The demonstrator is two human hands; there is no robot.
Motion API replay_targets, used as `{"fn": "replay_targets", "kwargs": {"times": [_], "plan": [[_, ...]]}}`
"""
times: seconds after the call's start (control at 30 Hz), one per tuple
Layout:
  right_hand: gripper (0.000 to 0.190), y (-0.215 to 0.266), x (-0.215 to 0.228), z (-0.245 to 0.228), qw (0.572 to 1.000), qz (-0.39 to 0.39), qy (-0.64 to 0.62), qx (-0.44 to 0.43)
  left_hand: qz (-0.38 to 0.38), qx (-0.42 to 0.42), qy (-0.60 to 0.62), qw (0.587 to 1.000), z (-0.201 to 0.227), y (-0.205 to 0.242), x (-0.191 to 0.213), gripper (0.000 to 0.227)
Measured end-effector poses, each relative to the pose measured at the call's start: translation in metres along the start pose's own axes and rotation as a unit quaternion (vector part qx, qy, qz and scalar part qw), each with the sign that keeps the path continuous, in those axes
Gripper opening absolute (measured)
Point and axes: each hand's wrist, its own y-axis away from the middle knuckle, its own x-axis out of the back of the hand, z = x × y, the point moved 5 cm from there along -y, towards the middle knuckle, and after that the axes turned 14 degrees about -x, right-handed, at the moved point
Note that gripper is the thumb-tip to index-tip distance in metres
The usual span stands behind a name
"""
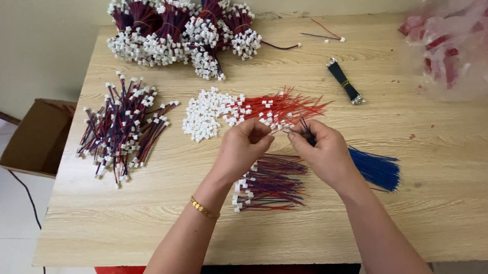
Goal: Assembling wire harnesses by manually grouping individual wires into bundles
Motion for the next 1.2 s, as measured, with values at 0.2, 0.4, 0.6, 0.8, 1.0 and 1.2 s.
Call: {"fn": "replay_targets", "kwargs": {"times": [0.2,0.4,0.6,0.8,1.0,1.2], "plan": [[0.004,0.021,-0.008,-0.034,0.995,0.030,0.081,0.057,0.033,-0.001,0.062,0.997,0.028,0.014,0.016,0.021],[0.004,0.037,-0.010,-0.074,0.958,0.099,0.179,0.202,0.062,-0.027,0.078,0.995,0.028,0.020,0.008,0.018],[0.007,0.027,-0.010,-0.061,0.941,0.098,0.252,0.205,0.119,0.059,0.347,0.929,0.016,0.028,-0.004,0.016],[0.009,0.024,-0.016,-0.049,0.956,0.061,0.239,0.158,0.138,0.089,0.472,0.866,0.000,0.029,-0.009,0.016],[0.009,0.023,-0.016,-0.050,0.963,0.045,0.233,0.125,0.128,0.092,0.509,0.846,-0.003,0.031,-0.012,0.017],[0.008,0.026,-0.015,-0.051,0.967,0.051,0.228,0.103,0.130,0.097,0.513,0.843,-0.002,0.030,-0.012,0.016]]}}
